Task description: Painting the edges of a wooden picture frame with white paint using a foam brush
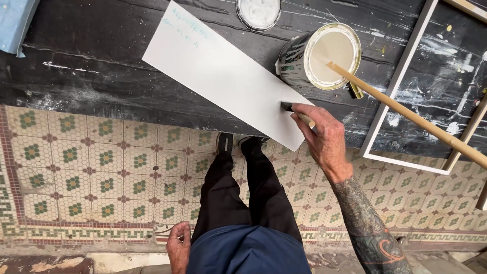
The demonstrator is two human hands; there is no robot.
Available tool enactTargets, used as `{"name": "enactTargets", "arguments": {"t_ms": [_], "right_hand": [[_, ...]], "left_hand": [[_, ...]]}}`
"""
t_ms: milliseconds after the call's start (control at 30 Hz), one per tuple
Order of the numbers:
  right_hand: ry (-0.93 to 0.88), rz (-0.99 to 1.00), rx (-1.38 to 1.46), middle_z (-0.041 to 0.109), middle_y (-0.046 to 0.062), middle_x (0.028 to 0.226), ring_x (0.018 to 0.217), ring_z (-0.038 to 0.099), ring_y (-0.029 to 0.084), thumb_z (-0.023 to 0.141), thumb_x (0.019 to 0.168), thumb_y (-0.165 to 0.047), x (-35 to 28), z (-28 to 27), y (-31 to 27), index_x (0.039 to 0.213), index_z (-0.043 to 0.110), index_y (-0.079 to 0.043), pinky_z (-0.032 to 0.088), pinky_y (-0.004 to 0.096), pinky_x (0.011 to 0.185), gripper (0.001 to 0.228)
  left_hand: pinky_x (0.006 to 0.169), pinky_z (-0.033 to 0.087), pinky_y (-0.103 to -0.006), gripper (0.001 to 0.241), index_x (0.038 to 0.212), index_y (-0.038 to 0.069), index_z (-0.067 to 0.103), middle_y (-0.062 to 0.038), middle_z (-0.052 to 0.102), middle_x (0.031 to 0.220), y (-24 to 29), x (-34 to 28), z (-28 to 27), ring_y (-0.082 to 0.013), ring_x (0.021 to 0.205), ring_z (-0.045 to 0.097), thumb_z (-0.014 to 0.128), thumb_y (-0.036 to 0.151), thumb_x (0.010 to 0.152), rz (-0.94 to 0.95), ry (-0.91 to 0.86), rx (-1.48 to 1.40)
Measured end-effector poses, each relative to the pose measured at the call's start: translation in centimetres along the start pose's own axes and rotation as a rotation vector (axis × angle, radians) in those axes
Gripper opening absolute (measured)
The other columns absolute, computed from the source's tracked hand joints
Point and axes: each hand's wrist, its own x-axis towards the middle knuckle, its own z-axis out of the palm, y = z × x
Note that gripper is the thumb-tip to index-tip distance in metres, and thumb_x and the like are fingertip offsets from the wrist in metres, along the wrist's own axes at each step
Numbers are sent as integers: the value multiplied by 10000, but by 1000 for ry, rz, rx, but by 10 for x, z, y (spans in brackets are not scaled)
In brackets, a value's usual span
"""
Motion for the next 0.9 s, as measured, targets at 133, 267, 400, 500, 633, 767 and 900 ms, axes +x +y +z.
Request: {"name": "enactTargets", "arguments": {"t_ms": [133,267,400,500,633,767,900], "right_hand": [[44,95,40,701,122,1105,994,678,249,645,977,-49,2,-2,-4,1124,655,-16,535,336,910,151],[33,75,42,700,115,1096,996,673,239,649,965,-41,0,-4,-4,1132,655,-18,526,331,905,169],[38,58,71,694,97,1154,1060,671,237,639,960,-45,-8,6,3,1160,638,-41,529,341,970,201],[61,39,169,694,138,1125,1039,688,254,645,939,-17,-17,-6,-2,1128,633,-7,554,348,962,190],[319,504,606,678,141,1101,1074,667,239,606,951,-59,-48,-31,-16,1067,648,1,560,314,1004,137],[713,1038,1165,684,128,985,844,674,165,642,917,-136,-110,-40,11,1083,635,11,611,275,797,221],[905,1028,1612,690,87,1024,788,690,126,623,936,-171,-151,-76,13,1072,647,-11,604,220,706,211]], "left_hand": [[797,533,-338,266,1049,138,708,-18,744,991,-4,-1,2,-170,925,684,589,331,908,20,-6,3],[799,522,-327,239,1068,156,701,-23,741,1001,13,-2,2,-168,939,687,591,306,918,14,-28,3],[834,504,-303,252,1090,131,706,-43,728,1043,44,-6,-5,-167,955,650,589,275,918,-32,-122,-52],[877,490,-302,253,1094,141,718,-60,736,1054,70,-6,-7,-167,994,657,587,264,916,-63,-178,-55],[846,507,-333,246,1077,183,723,-50,729,1059,102,-6,-3,-165,975,665,592,298,904,6,-193,64],[822,552,-292,211,1049,202,736,2,761,1020,164,-22,31,-161,895,692,584,253,913,181,-380,222],[821,560,-198,178,973,119,771,-36,811,955,215,-53,101,-107,910,751,614,157,900,298,-704,71]]}}
